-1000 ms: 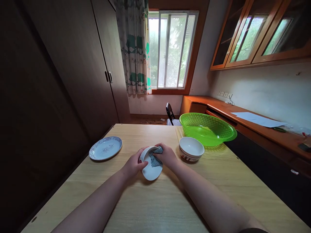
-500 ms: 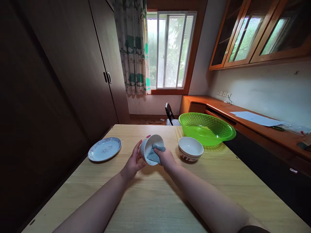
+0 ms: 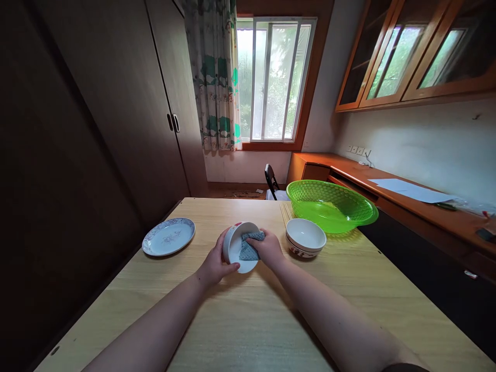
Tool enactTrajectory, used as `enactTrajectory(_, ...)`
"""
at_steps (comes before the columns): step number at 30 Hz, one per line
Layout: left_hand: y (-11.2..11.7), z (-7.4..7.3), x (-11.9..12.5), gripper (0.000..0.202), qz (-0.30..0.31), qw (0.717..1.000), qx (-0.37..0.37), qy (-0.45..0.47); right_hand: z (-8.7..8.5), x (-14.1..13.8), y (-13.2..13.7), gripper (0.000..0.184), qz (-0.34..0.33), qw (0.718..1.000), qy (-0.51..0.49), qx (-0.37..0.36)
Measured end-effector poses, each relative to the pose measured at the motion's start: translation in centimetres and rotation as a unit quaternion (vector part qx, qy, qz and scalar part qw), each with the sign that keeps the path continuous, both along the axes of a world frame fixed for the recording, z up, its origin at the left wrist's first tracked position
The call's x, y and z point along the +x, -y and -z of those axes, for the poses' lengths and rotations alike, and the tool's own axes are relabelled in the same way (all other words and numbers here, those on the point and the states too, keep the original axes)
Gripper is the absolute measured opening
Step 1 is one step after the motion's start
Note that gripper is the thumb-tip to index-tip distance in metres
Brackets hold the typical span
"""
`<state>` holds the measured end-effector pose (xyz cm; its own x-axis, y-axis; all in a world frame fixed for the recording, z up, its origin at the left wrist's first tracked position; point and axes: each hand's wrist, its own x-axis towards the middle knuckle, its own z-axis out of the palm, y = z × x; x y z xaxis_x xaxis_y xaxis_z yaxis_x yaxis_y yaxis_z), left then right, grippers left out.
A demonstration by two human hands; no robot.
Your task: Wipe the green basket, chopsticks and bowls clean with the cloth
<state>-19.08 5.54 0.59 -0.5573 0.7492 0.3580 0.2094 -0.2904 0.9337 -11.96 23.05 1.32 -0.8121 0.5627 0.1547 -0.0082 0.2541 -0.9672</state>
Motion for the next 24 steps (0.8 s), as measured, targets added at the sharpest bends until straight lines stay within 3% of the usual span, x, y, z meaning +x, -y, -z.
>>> enactTrajectory(3,-0.1,-0.3,0.3,0.095,0.017,1.000,0.006,-0.001,-0.7,0.4,-0.4,0.034,0.030,0.994,-0.007,0.100)
enactTrajectory(5,0.0,-0.3,0.4,0.094,-0.005,1.000,-0.003,-0.004,-0.8,0.4,-0.3,0.037,0.035,0.993,0.007,0.113)
enactTrajectory(9,0.2,0.0,0.3,0.098,-0.064,0.998,-0.024,-0.011,-0.1,0.0,0.2,0.033,-0.042,0.997,0.052,0.028)
enactTrajectory(11,0.2,0.0,0.3,0.098,-0.060,0.998,-0.029,-0.008,0.3,-0.2,0.3,0.030,-0.080,0.995,0.054,-0.009)
enactTrajectory(13,0.1,-0.2,0.2,0.096,-0.039,0.999,-0.026,-0.001,0.3,-0.2,0.2,0.032,-0.065,0.996,0.055,-0.009)
enactTrajectory(19,0.1,-0.3,-0.2,0.087,0.037,0.997,-0.041,0.060,-1.0,0.6,-0.5,0.044,0.036,0.990,0.043,0.131)
enactTrajectory(24,0.2,-0.2,-0.4,0.080,0.048,0.995,-0.046,0.068,-1.0,0.7,-0.4,0.039,0.029,0.984,0.033,0.171)
